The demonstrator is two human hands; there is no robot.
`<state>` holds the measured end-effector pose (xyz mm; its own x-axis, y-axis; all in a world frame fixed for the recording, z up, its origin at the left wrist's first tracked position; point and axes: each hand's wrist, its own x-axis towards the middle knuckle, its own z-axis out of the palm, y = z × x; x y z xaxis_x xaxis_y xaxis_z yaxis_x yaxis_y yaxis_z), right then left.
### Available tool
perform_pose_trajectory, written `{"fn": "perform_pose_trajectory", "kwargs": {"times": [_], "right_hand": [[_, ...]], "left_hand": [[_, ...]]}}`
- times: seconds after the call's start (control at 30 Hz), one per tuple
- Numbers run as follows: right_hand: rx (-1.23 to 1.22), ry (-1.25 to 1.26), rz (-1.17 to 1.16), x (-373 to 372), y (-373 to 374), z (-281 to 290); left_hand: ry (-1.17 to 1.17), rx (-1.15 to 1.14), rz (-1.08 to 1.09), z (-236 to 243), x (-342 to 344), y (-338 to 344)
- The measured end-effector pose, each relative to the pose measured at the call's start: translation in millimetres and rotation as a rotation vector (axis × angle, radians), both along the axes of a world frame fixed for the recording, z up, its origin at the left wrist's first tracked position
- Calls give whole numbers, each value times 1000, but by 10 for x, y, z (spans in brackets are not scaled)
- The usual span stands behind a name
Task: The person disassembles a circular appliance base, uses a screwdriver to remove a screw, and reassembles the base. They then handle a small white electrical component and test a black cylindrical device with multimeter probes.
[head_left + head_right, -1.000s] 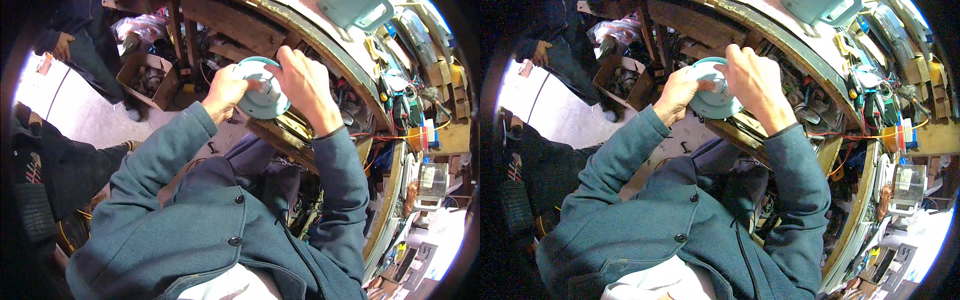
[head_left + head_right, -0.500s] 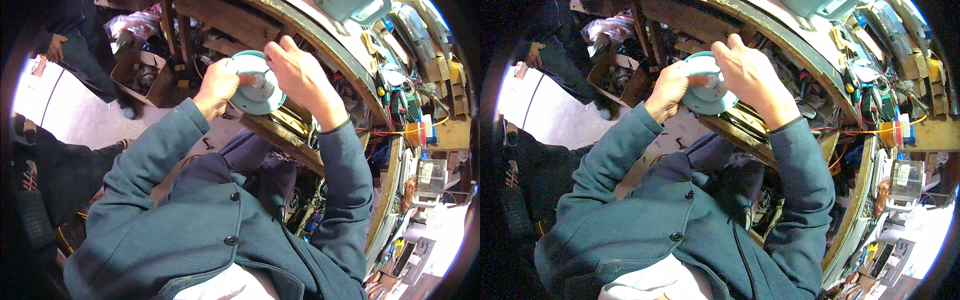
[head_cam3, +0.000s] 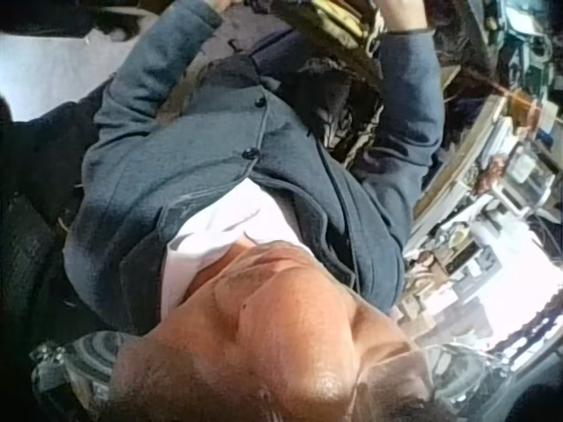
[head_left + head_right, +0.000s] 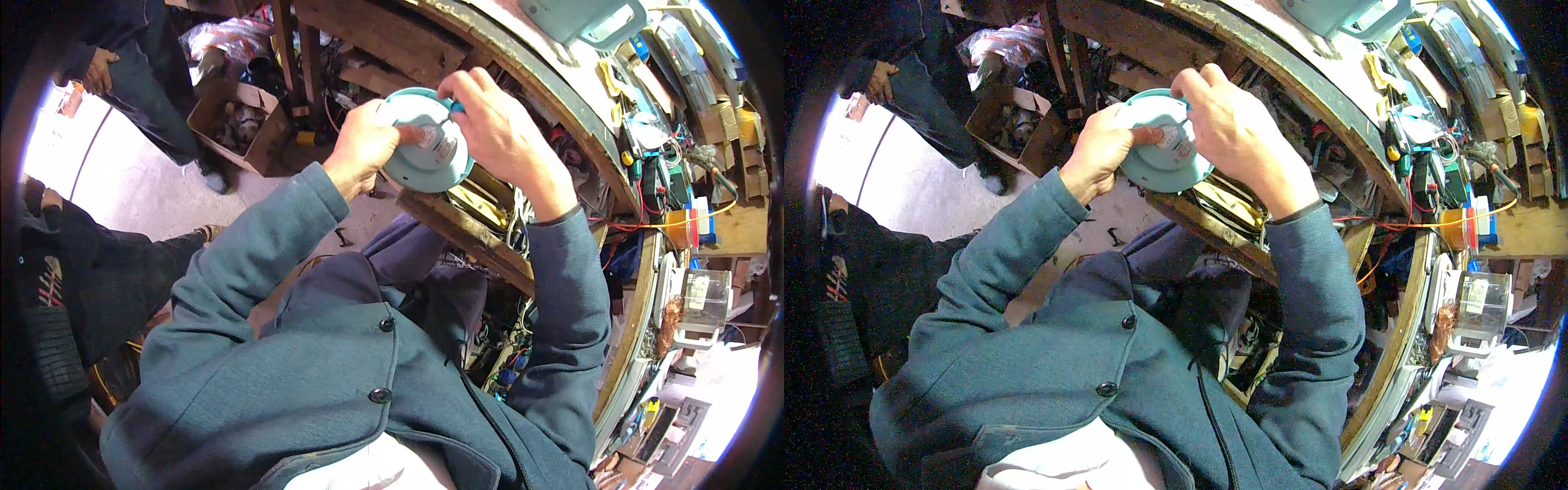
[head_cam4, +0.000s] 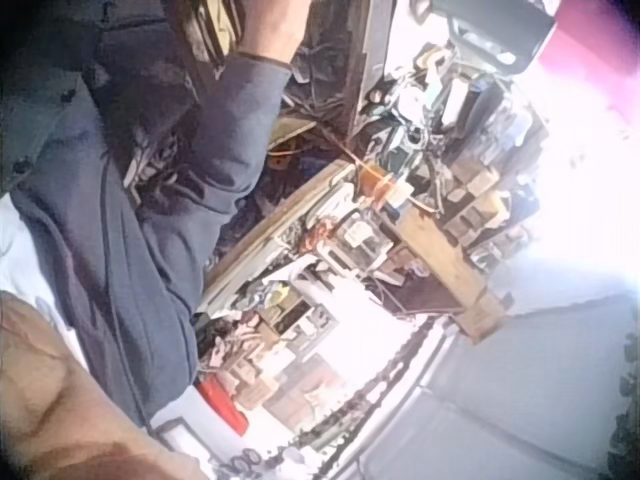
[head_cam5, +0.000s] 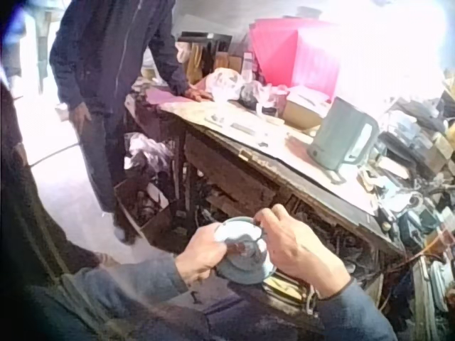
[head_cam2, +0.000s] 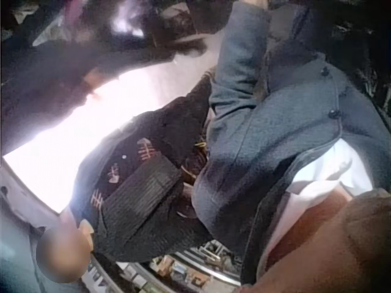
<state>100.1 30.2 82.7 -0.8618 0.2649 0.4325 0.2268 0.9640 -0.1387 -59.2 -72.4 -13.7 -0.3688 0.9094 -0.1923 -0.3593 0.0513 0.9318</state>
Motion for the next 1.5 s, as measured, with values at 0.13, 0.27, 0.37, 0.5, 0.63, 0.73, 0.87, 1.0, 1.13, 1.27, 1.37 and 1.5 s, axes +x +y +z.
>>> {"fn": "perform_pose_trajectory", "kwargs": {"times": [0.13, 0.27, 0.37, 0.5, 0.63, 0.73, 0.87, 1.0, 1.13, 1.27, 1.37, 1.5], "right_hand": [[7, -208, -212, -34, -29, 68], [13, -34, -29, 17, 5, 0], [56, -345, -300, -86, -72, 78], [-40, 77, 17, -7, 13, -30], [69, -264, -286, -73, 2, 2], [-8, 6, -53, -63, 11, -18], [5, -130, -217, -85, -5, -69], [-162, 44, -101, -49, -21, -73], [-114, 80, -194, -35, -78, -166], [-121, 181, -123, -55, -91, -232], [-209, 251, -89, -28, -101, -279], [-9, 147, -256, -73, -56, -351]], "left_hand": [[6, 13, 25, 28, 19, -9], [3, 4, 22, 81, 30, -24], [-10, -20, 2, 31, 1, -20], [17, -2, -3, 42, 5, -11], [-32, 32, 19, -19, 7, 7], [-33, -8, -2, 44, 2, -21], [-19, -3, -6, 34, 15, -22], [0, -10, 10, -9, 18, -11], [-20, -2, 8, -24, 13, -8], [13, -24, 7, -20, 8, -14], [-14, -9, 5, -23, 10, -2], [95, 13, 21, -40, 12, 7]]}}
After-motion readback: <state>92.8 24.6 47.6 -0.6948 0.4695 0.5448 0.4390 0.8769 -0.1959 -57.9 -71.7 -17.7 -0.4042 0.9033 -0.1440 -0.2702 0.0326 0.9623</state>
